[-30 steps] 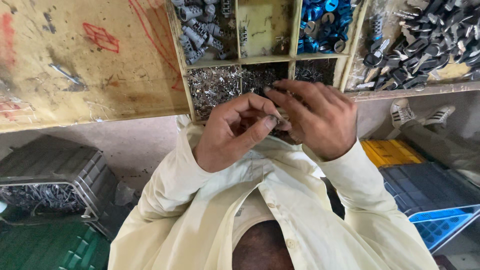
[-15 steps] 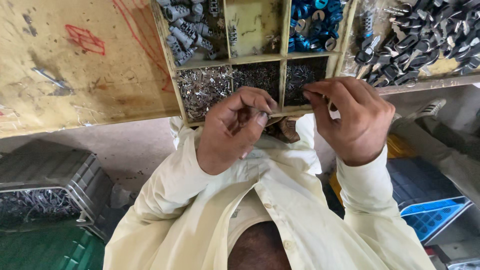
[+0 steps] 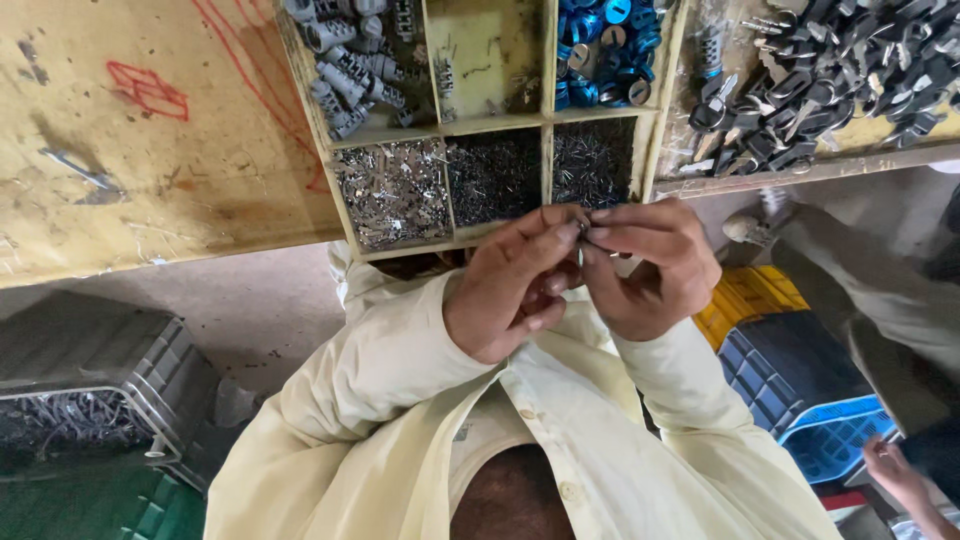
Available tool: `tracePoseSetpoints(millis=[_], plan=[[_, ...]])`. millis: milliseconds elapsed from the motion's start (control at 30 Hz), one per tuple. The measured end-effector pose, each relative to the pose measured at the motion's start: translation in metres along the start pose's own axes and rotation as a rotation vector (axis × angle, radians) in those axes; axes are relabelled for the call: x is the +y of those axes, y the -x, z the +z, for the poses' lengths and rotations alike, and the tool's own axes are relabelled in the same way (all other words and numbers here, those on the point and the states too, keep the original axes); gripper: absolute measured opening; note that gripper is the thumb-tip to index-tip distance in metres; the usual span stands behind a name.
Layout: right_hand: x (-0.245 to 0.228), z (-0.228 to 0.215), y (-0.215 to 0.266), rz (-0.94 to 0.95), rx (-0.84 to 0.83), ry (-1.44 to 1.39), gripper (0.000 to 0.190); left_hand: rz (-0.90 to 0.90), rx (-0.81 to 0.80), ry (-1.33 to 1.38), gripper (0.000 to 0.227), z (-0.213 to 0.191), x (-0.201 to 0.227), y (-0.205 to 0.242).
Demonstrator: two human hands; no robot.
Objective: The person assembles keychains by hand, picking small metal parts from a compartmentalized tray, inserting them into blue plastic keychain heads, and attaching metal keys. Completed keychains are placed on the workbench.
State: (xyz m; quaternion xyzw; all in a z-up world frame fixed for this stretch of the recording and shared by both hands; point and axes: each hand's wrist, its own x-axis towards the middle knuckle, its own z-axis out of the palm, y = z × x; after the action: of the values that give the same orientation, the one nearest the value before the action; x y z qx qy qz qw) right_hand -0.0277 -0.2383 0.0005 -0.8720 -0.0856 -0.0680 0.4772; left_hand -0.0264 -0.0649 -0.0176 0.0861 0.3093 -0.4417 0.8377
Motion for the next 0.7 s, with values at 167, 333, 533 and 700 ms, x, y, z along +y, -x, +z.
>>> tracePoseSetpoints(millis=[167,333,533,700], plan=[[-0.003,0.012,0.002,0.009,0.035,0.047,0.026,0.003,0.041,0.072,0.016,-0.007,-0.003,0.002],[-0.007,0.015,-0.004,0.035,0.051,0.021,0.025,0.035,-0.007,0.066,0.017,-0.008,0.000,0.003],[-0.012,0.016,-0.009,0.045,0.039,0.054,0.024,0.035,-0.008,0.058,0.019,-0.004,0.005,0.005],[-0.013,0.014,-0.011,0.007,0.013,0.042,0.026,0.283,0.020,-0.201,0.024,-0.001,0.003,0.013]])
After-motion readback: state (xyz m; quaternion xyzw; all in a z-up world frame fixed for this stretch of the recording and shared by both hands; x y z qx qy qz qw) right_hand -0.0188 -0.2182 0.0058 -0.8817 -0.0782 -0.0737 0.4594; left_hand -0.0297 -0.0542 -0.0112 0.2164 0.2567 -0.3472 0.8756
